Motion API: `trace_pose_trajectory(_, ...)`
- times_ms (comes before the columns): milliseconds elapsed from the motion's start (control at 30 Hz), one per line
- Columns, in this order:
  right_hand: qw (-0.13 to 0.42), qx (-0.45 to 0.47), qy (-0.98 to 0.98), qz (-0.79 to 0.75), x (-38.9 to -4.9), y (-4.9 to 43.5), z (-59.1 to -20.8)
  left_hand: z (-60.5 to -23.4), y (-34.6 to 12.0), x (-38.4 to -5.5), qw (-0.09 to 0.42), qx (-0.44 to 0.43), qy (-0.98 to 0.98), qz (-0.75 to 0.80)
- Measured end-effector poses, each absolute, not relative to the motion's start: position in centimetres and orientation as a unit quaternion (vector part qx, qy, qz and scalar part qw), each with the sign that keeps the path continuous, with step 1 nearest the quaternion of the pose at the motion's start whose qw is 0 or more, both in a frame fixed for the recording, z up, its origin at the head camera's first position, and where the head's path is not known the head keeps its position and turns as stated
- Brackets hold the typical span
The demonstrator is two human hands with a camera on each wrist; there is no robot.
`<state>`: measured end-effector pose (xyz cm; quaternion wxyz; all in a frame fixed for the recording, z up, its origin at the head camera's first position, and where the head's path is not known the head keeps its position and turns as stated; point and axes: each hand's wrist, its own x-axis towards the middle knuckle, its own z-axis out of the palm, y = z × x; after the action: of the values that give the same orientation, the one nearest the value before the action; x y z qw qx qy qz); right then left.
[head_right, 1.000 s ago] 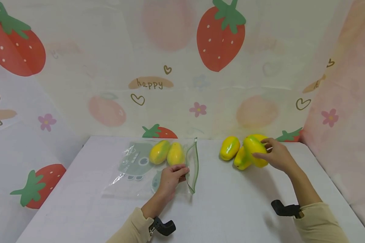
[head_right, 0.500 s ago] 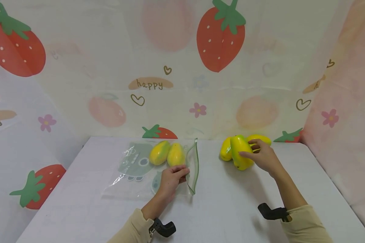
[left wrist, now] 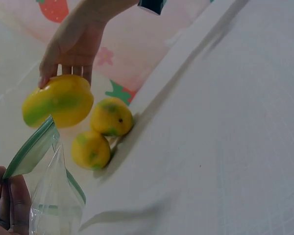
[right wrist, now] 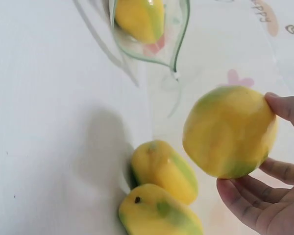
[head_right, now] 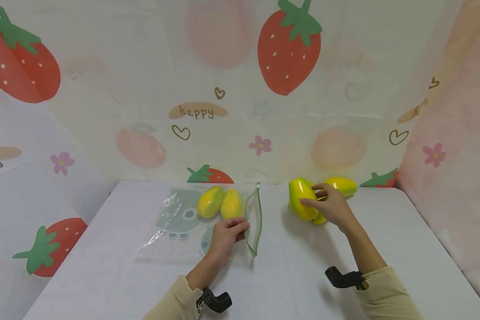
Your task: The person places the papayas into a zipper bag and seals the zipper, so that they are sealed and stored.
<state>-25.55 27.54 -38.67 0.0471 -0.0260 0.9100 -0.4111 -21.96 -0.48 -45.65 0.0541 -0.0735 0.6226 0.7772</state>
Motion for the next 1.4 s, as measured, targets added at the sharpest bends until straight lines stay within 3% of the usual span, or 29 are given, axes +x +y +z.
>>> trace_pose_trajectory(1400, 0.083, -0.032, 0.900, -0.427, -27.9, 21.1, -41.9, -45.5, 0.5, -22.3, 0.046, -0.083, 0.618, 0.780)
